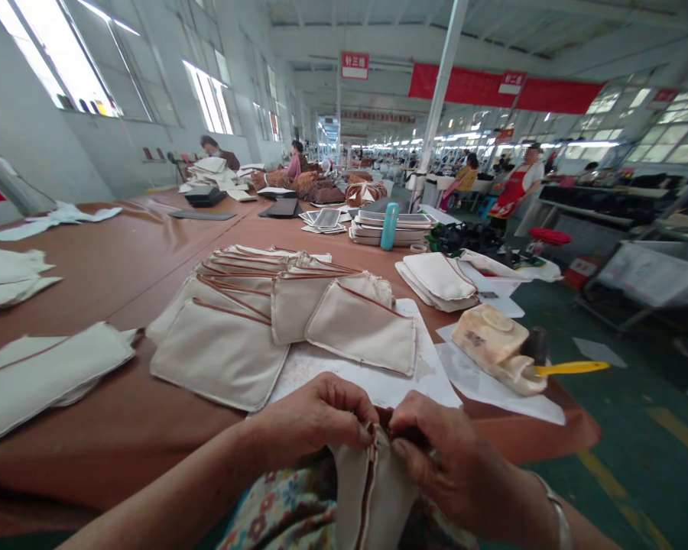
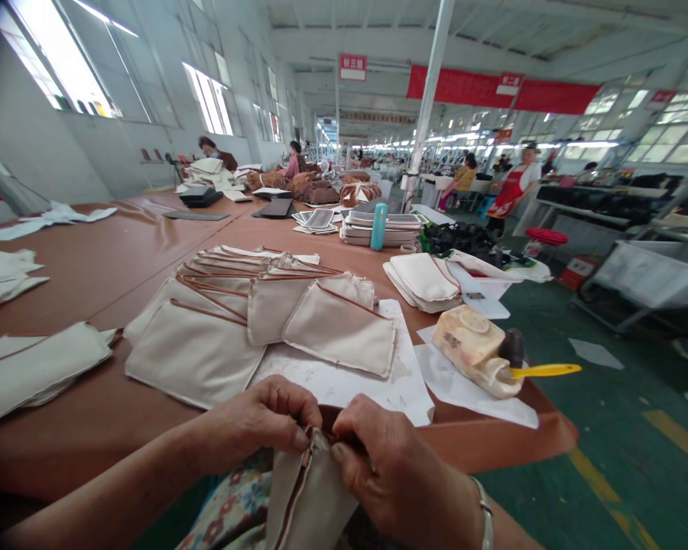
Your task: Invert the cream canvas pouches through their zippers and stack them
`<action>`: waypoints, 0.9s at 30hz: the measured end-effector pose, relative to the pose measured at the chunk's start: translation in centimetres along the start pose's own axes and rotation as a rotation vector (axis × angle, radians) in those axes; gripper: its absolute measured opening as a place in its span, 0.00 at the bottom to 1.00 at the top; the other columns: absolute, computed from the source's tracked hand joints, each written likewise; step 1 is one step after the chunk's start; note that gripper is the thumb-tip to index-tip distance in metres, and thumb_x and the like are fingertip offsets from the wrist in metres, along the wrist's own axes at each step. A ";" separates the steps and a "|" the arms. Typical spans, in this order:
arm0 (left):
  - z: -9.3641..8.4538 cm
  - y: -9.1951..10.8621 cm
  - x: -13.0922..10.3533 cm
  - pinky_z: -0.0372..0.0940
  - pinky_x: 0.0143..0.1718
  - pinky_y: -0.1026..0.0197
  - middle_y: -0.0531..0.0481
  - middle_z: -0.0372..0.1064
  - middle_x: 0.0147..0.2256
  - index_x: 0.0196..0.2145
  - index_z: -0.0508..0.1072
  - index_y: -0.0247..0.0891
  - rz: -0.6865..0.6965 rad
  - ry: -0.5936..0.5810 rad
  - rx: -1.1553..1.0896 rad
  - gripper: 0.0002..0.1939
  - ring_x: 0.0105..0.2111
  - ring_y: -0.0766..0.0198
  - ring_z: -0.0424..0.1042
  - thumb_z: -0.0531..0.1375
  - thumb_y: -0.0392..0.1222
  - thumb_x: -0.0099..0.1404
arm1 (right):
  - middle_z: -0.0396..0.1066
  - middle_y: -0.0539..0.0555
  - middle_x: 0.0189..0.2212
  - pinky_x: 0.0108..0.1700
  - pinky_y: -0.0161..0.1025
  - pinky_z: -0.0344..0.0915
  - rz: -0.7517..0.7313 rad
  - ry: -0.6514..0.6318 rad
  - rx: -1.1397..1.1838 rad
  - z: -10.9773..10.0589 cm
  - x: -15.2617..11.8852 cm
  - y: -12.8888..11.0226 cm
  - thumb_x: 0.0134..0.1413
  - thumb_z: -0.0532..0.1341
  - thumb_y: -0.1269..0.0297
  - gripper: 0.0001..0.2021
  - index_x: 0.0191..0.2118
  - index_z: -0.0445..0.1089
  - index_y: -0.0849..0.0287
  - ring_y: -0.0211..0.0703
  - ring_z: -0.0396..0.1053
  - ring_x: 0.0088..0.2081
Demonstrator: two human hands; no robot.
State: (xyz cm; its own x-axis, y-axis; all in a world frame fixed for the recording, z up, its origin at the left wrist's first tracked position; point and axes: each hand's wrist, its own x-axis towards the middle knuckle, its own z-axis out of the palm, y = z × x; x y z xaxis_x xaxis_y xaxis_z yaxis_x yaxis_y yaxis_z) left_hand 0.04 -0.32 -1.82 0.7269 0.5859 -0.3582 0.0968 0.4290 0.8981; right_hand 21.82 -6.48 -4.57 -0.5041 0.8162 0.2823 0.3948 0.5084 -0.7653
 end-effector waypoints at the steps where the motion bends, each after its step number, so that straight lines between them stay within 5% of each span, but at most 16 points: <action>1: 0.1 0.0 0.0 0.55 0.26 0.69 0.51 0.72 0.25 0.27 0.80 0.31 -0.006 -0.004 0.004 0.07 0.24 0.70 0.62 0.63 0.34 0.47 | 0.67 0.54 0.34 0.36 0.38 0.61 -0.073 0.020 -0.093 0.2 -0.1 0.0 0.64 0.53 0.73 0.05 0.42 0.63 0.58 0.43 0.65 0.34; 7: 0.3 -0.6 0.1 0.56 0.25 0.68 0.50 0.73 0.26 0.32 0.81 0.31 -0.050 0.023 0.025 0.14 0.23 0.69 0.63 0.60 0.33 0.47 | 0.71 0.58 0.36 0.38 0.41 0.67 -0.275 0.084 -0.314 0.7 -0.4 -0.2 0.63 0.51 0.77 0.12 0.48 0.62 0.59 0.48 0.70 0.36; 12: 0.4 -1.0 -0.1 0.57 0.27 0.68 0.50 0.73 0.26 0.31 0.81 0.32 -0.023 0.040 0.019 0.13 0.24 0.69 0.64 0.60 0.33 0.47 | 0.70 0.62 0.44 0.45 0.46 0.69 -0.248 0.273 -0.268 1.4 -1.0 -0.2 0.59 0.59 0.73 0.16 0.53 0.62 0.58 0.52 0.70 0.45; 19: 0.6 -1.0 -0.4 0.54 0.25 0.67 0.51 0.69 0.24 0.30 0.80 0.31 -0.034 0.041 0.090 0.11 0.23 0.68 0.61 0.61 0.36 0.48 | 0.72 0.61 0.38 0.40 0.44 0.68 -0.278 0.218 -0.319 2.8 -1.3 0.4 0.63 0.52 0.75 0.13 0.52 0.63 0.60 0.51 0.71 0.39; 22: 0.7 -0.5 -0.8 0.49 0.23 0.67 0.55 0.63 0.21 0.27 0.78 0.31 -0.014 -0.021 0.179 0.08 0.21 0.71 0.54 0.61 0.37 0.50 | 0.69 0.55 0.31 0.34 0.38 0.63 -0.087 0.190 -0.087 2.3 -0.9 -0.4 0.65 0.52 0.71 0.07 0.39 0.67 0.59 0.44 0.67 0.32; 27: 0.7 0.3 -0.9 0.46 0.21 0.67 0.57 0.58 0.20 0.25 0.73 0.33 -0.003 -0.061 0.319 0.04 0.21 0.71 0.51 0.60 0.37 0.51 | 0.55 0.44 0.20 0.23 0.31 0.48 0.429 0.180 0.806 2.6 0.4 -0.3 0.60 0.59 0.56 0.13 0.29 0.62 0.59 0.34 0.49 0.21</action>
State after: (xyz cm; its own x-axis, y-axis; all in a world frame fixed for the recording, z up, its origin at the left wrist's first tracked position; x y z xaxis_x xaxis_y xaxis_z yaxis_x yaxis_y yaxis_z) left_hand -0.13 -1.23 -1.03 0.7647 0.5385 -0.3539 0.3006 0.1876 0.9351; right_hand 19.47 -7.00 -5.72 -0.2849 0.9549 -0.0836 -0.1674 -0.1354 -0.9765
